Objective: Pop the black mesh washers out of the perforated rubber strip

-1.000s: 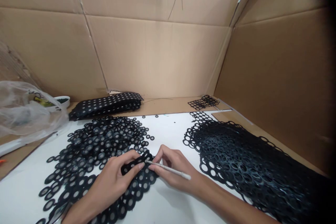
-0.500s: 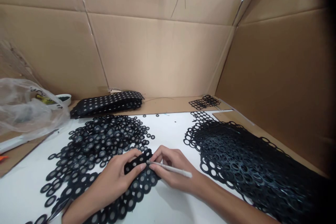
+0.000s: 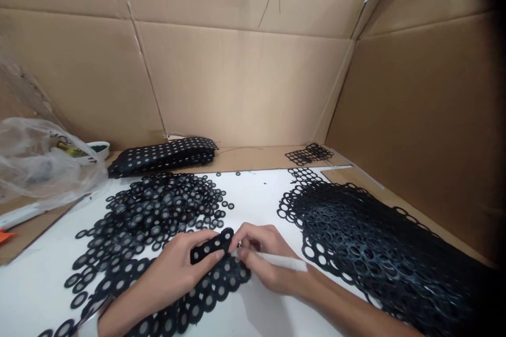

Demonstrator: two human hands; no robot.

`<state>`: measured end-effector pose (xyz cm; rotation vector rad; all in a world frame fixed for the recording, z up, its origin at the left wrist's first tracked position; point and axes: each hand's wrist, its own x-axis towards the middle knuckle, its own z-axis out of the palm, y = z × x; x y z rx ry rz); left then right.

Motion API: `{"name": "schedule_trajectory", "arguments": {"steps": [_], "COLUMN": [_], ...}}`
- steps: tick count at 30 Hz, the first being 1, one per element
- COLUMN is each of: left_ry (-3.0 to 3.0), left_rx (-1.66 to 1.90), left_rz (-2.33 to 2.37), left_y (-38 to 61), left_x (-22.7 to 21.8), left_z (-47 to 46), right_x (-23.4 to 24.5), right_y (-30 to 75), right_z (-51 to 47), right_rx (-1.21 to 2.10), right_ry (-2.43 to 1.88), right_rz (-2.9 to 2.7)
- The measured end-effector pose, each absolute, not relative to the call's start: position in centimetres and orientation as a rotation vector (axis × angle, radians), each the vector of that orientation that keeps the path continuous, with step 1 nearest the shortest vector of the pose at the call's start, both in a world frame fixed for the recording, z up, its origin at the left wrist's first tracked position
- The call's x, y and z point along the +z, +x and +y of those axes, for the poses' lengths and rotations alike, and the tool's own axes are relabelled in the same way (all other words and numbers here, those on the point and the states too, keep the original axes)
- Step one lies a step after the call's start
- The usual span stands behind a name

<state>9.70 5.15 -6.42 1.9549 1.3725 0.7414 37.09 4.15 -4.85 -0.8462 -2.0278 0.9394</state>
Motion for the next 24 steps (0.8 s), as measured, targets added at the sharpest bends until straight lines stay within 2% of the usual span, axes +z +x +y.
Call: {"name": "schedule_trajectory", "arguments": {"steps": [7,24], "left_ry": [1.947,1.923], "left_rx": [0.822,0.773], "left_rz": [1.366,1.189], "left_y": [9.4,10.0], "left_x": [-6.0,-4.6], "left_z": [5.3,4.6], "right_x": [-4.3,-5.0], "right_y": [37.8,37.5], "right_z": [4.6,4.7], "right_rx": [0.891,0.838], "right_ry": [-0.933,-0.980], "right_rz": [-1.925,-2.089]}}
